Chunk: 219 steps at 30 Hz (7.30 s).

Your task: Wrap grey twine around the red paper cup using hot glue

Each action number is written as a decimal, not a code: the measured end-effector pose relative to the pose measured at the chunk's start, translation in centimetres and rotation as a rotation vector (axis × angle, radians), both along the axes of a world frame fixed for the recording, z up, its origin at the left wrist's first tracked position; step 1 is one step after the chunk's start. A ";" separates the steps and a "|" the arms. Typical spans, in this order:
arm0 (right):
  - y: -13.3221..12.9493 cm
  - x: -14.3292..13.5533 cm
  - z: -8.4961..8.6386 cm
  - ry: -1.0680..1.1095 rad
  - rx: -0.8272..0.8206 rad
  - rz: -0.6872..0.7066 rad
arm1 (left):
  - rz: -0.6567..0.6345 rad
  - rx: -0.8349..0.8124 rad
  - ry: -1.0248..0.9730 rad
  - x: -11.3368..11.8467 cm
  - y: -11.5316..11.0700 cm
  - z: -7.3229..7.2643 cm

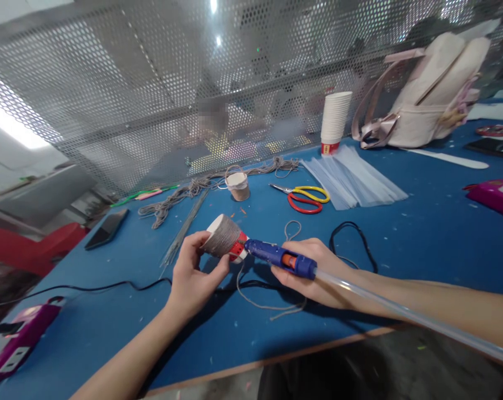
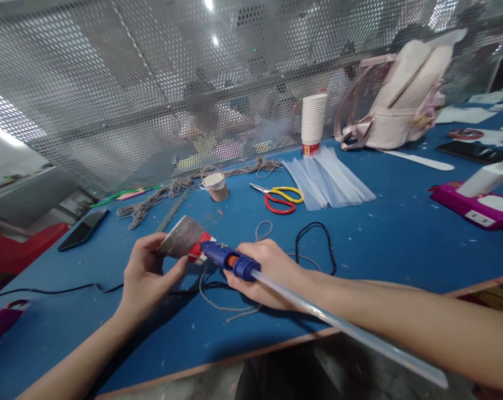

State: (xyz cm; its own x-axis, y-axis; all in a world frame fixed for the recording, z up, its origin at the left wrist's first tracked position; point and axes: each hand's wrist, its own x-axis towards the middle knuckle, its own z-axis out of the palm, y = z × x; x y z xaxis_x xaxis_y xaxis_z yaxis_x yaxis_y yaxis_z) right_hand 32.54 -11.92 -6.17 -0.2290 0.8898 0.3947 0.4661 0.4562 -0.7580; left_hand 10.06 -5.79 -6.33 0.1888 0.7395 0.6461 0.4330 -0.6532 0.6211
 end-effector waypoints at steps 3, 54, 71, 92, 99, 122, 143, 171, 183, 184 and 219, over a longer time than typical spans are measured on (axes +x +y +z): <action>-0.2 0.0 0.3 -0.024 -0.017 0.049 | -0.008 0.010 -0.009 0.0 0.1 0.0; 0.0 0.8 1.4 -0.001 -0.160 0.061 | -0.132 -0.029 -0.062 -0.7 0.9 0.4; 2.5 5.0 3.7 -0.357 0.138 0.294 | -0.038 -0.101 -0.050 -0.6 1.2 0.6; 9.9 6.4 1.6 -0.912 0.100 0.269 | 0.063 -0.067 0.007 0.3 2.2 0.1; 8.4 1.0 3.0 0.090 -0.488 0.114 | 0.196 0.048 0.128 0.9 2.4 0.2; 7.0 -0.4 2.4 0.037 -0.077 0.100 | 0.097 -0.247 0.085 3.1 1.6 3.6; 6.6 -1.3 1.5 -0.134 0.311 0.095 | -0.008 -0.523 0.012 3.2 0.0 2.3; 6.5 -1.3 1.6 -0.032 0.185 0.091 | 0.023 -0.464 -0.035 3.0 -0.1 2.1; 6.4 -1.3 1.6 -0.037 0.167 0.096 | 0.024 -0.487 -0.028 3.1 -0.2 2.3; 6.4 -1.3 1.6 -0.036 0.166 0.096 | 0.032 -0.489 -0.028 3.1 -0.2 2.3; 6.8 -1.4 1.8 0.043 0.067 0.098 | 0.070 -0.513 -0.083 2.8 -0.1 2.6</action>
